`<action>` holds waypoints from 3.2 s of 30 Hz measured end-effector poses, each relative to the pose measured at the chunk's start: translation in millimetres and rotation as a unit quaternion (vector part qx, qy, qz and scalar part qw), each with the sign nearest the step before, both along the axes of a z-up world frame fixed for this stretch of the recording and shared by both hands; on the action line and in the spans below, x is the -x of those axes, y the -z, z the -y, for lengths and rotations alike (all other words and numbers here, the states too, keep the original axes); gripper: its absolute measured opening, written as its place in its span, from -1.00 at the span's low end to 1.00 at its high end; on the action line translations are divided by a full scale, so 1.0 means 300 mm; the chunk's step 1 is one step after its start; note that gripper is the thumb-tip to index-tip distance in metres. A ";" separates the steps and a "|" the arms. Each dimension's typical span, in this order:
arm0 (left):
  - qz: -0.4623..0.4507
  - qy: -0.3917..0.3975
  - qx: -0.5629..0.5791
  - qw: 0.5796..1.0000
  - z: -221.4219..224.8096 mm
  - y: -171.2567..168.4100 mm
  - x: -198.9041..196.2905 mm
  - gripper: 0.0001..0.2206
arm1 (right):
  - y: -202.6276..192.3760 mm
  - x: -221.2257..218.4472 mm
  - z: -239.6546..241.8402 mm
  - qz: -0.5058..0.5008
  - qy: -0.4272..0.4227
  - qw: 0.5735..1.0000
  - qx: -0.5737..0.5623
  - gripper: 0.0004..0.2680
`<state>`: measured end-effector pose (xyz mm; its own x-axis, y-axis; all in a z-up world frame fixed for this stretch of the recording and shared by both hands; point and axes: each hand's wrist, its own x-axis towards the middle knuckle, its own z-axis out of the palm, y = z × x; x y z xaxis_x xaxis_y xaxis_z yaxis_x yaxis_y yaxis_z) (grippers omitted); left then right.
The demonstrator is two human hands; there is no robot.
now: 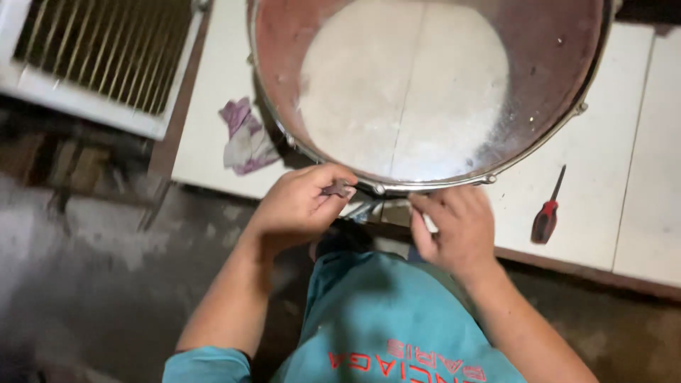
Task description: Repairing a drum by tightening the tension rods on the rim using a wrench and fingers
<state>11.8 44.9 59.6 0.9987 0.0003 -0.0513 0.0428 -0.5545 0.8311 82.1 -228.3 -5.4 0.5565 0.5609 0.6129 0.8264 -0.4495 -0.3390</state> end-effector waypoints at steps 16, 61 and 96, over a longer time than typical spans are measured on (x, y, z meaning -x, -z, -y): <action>0.318 0.438 -0.213 0.813 -0.299 0.204 -0.347 -0.87 | -0.035 0.238 -0.420 -0.154 0.395 0.906 0.022 -0.90; 0.261 0.480 -0.138 0.826 -0.306 0.191 -0.391 -0.83 | -0.065 0.261 -0.496 -0.204 0.528 0.825 -0.001 -0.87; 0.306 0.455 -0.131 0.826 -0.311 0.185 -0.378 -0.90 | -0.069 0.270 -0.496 -0.206 0.546 0.806 0.100 -0.83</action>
<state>125.2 138.3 4.2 0.4302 -0.8341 0.3454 -0.8746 -0.2902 0.3885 1.1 -79.6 15.3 0.9183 -0.3371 0.2077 -0.2635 -0.9118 -0.3149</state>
